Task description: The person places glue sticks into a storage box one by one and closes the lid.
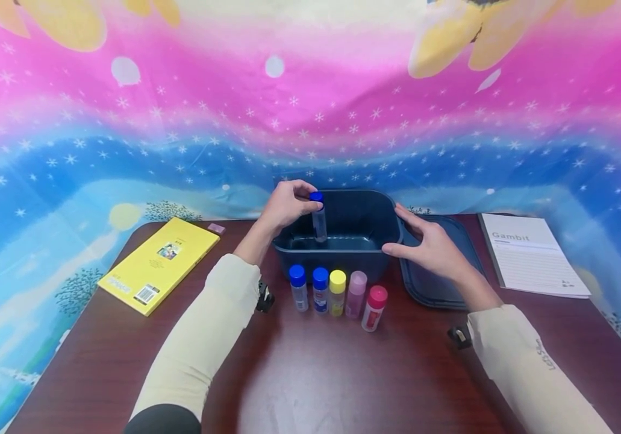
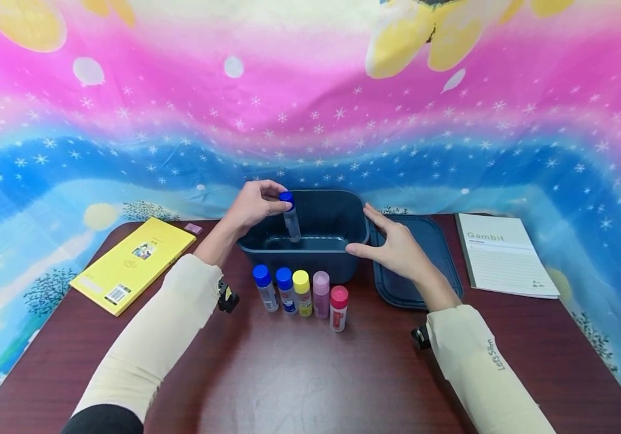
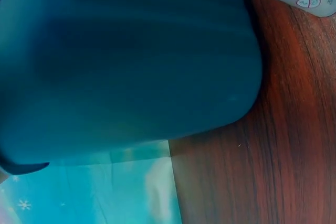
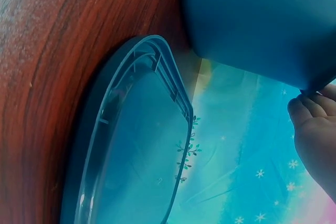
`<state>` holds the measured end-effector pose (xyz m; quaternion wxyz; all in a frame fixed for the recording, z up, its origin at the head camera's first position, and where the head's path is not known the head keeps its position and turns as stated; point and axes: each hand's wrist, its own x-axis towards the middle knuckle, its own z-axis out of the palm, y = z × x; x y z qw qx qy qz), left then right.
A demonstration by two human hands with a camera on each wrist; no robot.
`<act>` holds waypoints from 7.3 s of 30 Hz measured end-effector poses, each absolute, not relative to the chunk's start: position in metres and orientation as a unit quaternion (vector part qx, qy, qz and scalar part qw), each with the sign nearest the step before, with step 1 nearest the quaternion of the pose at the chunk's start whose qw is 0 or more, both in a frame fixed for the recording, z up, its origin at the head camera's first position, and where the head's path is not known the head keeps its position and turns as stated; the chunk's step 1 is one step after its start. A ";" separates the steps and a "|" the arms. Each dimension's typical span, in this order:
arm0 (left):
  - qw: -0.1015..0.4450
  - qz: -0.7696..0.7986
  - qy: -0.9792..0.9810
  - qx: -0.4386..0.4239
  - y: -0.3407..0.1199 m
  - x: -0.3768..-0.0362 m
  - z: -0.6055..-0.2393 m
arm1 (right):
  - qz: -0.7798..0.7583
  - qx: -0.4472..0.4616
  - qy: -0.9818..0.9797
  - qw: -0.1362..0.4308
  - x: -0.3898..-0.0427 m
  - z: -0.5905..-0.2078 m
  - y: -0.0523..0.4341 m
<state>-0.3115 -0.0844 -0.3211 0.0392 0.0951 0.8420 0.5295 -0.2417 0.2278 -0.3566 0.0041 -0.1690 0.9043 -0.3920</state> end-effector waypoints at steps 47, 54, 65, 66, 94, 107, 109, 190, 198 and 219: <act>-0.002 0.504 0.858 0.099 -0.100 -0.293 -0.310 | -0.389 -0.170 0.905 0.006 -0.240 -0.357 0.230; -0.006 0.503 0.856 0.123 -0.111 -0.278 -0.311 | -0.389 -0.169 0.906 0.006 -0.240 -0.356 0.230; -0.008 0.515 0.841 0.165 -0.128 -0.255 -0.309 | -0.390 -0.172 0.905 0.011 -0.241 -0.356 0.229; -0.008 0.512 0.842 0.171 -0.130 -0.253 -0.309 | -0.388 -0.172 0.905 0.011 -0.241 -0.356 0.228; 0.053 0.452 0.850 0.266 -0.156 -0.206 -0.323 | -0.387 -0.170 0.906 0.016 -0.240 -0.353 0.228; 0.096 0.419 0.863 0.265 -0.152 -0.204 -0.340 | -0.390 -0.170 0.905 0.015 -0.239 -0.350 0.226; 0.104 0.421 0.862 0.264 -0.151 -0.204 -0.343 | -0.390 -0.169 0.905 0.014 -0.239 -0.351 0.226; -0.068 0.584 0.794 0.155 -0.144 -0.248 -0.310 | -0.383 -0.169 0.908 0.027 -0.240 -0.348 0.227; -0.031 0.564 0.813 0.144 -0.134 -0.259 -0.319 | -0.382 -0.169 0.908 0.029 -0.240 -0.348 0.227; 0.040 0.433 0.884 0.173 -0.101 -0.282 -0.320 | -0.399 -0.167 0.901 0.024 -0.241 -0.352 0.228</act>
